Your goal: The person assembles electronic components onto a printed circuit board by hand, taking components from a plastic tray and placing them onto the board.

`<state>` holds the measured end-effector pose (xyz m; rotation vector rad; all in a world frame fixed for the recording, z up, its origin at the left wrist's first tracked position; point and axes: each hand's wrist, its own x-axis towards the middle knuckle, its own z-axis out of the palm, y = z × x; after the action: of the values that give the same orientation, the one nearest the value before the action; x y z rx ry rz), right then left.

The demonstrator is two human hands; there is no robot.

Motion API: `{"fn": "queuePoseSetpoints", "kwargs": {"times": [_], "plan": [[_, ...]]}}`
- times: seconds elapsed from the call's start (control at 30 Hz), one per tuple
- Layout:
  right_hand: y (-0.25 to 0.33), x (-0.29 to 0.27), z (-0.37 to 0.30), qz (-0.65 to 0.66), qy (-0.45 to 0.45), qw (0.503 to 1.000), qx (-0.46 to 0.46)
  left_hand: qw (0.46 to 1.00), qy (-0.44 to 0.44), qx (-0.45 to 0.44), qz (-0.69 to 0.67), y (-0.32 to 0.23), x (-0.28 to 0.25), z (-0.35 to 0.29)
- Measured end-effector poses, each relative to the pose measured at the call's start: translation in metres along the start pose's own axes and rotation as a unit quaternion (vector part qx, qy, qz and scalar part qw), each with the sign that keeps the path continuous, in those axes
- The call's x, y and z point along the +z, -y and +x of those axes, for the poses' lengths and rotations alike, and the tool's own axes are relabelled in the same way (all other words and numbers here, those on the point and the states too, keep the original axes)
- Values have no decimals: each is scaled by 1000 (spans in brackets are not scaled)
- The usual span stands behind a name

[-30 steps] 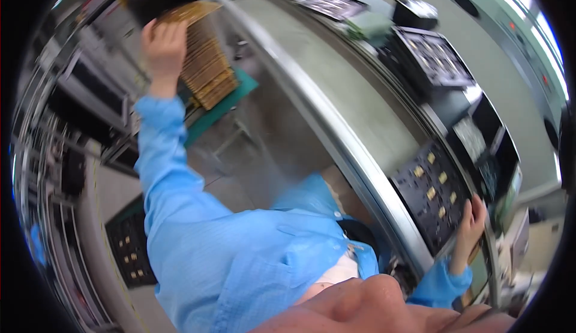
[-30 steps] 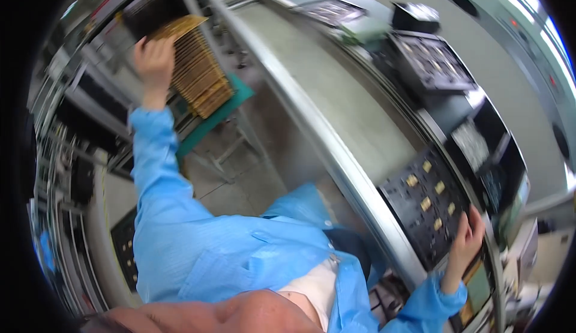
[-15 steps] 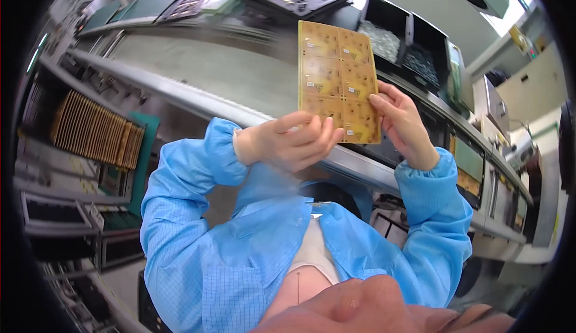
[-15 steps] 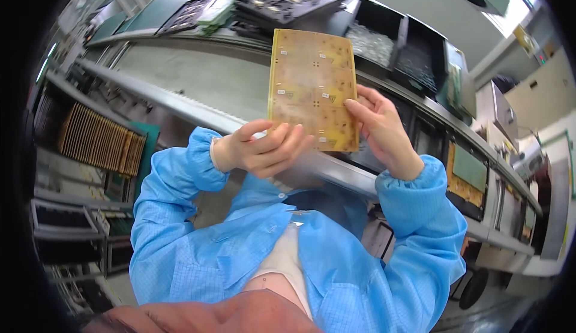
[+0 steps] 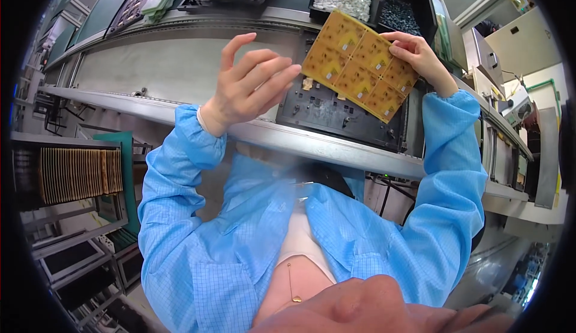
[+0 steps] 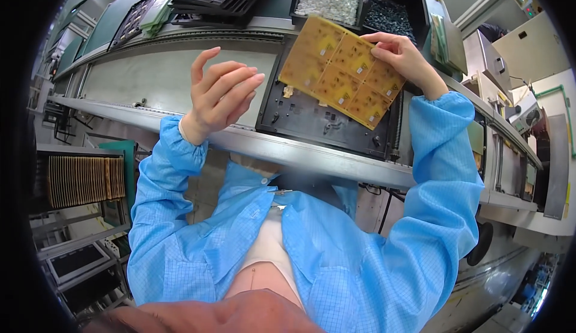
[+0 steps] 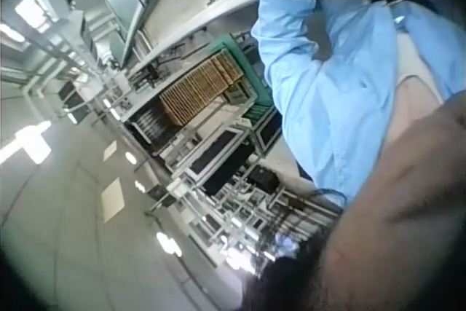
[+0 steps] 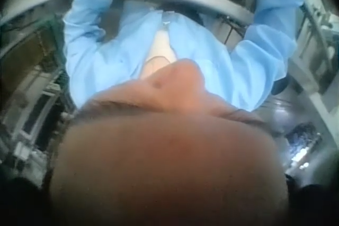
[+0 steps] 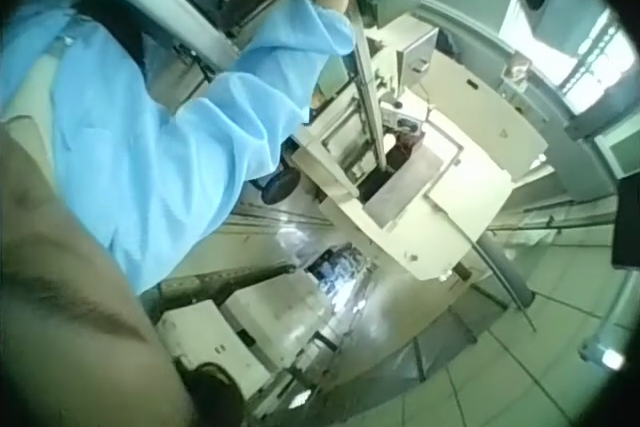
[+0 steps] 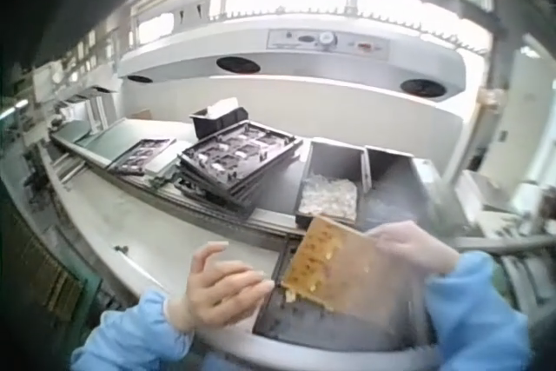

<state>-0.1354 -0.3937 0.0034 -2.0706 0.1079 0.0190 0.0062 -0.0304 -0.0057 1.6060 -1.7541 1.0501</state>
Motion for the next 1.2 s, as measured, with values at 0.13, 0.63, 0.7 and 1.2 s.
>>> {"fn": "queuePoseSetpoints", "kwargs": {"times": [0.13,0.63,0.7,1.2], "plan": [[-5,6,13,0,67,997,24,1000,-1,-13,12,8,2,-1],[-17,28,25,-102,75,992,-26,993,90,-30,-65,16,36,-6],[-15,30,21,-187,60,980,-43,989,118,-48,-74,15,44,-12],[-20,49,-17,-297,-38,948,-107,951,271,-78,-127,2,61,-31]]}}
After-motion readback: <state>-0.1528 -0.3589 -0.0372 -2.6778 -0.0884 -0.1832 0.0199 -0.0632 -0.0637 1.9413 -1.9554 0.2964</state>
